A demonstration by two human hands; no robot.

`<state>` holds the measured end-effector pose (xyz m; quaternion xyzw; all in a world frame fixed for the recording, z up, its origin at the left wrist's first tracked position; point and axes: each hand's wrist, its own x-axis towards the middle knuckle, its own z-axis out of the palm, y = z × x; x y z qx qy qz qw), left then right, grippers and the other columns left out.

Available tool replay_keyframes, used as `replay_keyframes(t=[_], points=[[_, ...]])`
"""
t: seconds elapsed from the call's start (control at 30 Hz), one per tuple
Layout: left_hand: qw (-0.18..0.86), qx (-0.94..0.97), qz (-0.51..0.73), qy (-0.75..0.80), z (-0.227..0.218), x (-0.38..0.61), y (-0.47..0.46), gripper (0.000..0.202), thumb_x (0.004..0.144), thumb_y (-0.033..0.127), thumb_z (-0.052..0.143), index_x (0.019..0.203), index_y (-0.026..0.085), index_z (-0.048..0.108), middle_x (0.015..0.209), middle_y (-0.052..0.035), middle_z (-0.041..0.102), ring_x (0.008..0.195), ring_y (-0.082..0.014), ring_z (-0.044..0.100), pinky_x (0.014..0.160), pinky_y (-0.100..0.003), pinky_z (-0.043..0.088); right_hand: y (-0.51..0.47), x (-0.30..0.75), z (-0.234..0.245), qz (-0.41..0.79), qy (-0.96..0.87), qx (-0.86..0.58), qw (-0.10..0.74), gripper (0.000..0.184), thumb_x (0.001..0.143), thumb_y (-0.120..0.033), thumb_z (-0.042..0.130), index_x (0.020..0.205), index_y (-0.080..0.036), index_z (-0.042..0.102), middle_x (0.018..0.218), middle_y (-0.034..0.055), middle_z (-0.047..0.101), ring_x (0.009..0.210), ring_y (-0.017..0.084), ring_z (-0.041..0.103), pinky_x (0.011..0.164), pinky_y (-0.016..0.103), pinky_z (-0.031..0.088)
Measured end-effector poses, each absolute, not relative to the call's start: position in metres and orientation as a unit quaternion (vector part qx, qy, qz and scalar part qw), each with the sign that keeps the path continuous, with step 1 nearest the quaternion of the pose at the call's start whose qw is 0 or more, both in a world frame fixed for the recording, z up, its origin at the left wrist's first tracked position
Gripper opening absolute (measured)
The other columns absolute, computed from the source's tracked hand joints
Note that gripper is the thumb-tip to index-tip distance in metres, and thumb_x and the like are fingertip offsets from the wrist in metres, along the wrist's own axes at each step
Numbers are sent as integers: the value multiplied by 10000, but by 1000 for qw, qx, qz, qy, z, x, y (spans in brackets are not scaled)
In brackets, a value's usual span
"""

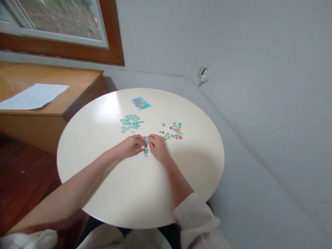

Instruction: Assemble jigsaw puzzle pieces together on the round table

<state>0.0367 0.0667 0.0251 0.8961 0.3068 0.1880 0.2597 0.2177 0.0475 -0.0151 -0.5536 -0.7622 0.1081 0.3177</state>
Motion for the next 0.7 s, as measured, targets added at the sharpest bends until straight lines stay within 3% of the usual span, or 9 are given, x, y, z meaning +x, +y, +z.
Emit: replay_keyframes(t=[0.27,0.7], points=[[253,893,206,309,26,37,65,252,775,136,480,910,158,691,832,-62,601,677,-125,559,690,-235,460,48,218,-17,108,-763,-549,325,295,803,-127,514,1024,-222,685,1099,85,646,1020,203,578,945,378,429],[212,910,169,314,28,36,67,376,709,56,419,895,169,726,821,-76,633,687,-144,585,699,-236,463,45,214,-15,102,-757,-557,326,295,790,-117,516,1005,-214,692,1089,85,648,1023,205,573,943,376,431]])
